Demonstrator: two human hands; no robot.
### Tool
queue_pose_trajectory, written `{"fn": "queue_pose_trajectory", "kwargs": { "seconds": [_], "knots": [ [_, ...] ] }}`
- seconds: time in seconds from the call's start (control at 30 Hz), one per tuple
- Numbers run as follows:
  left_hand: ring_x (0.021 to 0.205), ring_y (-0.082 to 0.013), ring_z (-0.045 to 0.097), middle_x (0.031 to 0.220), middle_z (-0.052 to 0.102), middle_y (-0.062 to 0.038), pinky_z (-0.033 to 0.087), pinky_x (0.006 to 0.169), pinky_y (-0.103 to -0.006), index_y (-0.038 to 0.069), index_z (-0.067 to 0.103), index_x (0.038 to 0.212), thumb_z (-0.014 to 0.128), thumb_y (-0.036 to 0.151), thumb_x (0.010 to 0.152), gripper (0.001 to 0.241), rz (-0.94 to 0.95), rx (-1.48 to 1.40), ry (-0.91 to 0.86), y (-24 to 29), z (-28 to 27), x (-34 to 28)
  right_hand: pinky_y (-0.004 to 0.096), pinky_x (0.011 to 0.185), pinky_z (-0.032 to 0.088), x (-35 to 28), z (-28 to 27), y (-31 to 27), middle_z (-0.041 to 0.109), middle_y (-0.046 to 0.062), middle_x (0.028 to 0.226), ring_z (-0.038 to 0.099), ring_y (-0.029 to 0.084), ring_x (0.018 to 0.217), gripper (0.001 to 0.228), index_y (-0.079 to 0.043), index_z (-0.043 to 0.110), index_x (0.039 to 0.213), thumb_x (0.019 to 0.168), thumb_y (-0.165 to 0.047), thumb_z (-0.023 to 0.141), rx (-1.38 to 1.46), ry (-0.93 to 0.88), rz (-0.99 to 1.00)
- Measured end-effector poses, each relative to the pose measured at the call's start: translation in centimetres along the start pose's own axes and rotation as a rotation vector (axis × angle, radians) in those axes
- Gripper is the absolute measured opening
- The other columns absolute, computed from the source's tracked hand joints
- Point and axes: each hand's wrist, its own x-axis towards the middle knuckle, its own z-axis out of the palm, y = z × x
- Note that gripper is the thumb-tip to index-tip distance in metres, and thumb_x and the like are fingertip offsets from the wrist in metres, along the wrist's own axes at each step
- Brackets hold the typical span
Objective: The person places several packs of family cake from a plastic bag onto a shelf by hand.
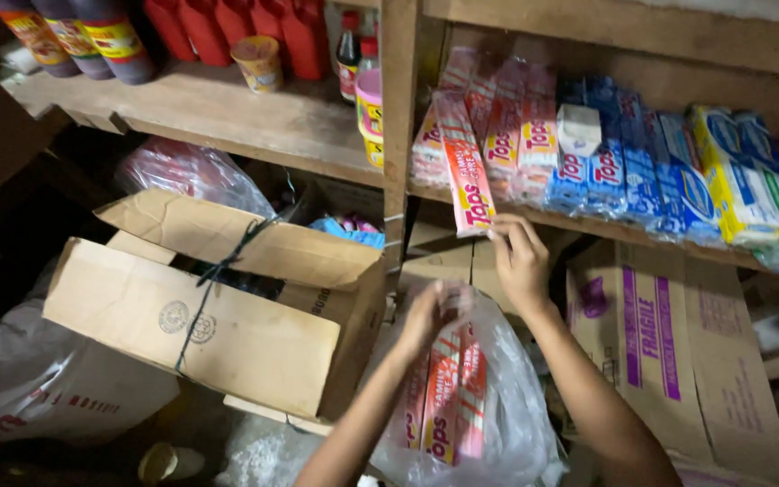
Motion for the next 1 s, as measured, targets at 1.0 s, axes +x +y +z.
{"fn": "queue_pose_trajectory", "kwargs": {
  "seconds": [1.0],
  "knots": [
    [0.099,-0.0135,0.068,0.115,0.072,-0.004,0.056,0.091,-0.0325,0.006,0.059,0.134,0.068,0.01,0.094,0.041,-0.171,0.135,-0.113,-2.0,7.4,-15.4,0.029,0.104,0.05,-15.9,-6.3,-4.0,0.06,0.015,0.142,0.061,0.015,0.121,0.053,0.002,0.045,0.155,0.105,-0.014,0.052,0.945,-0.115,0.945]
  ]
}}
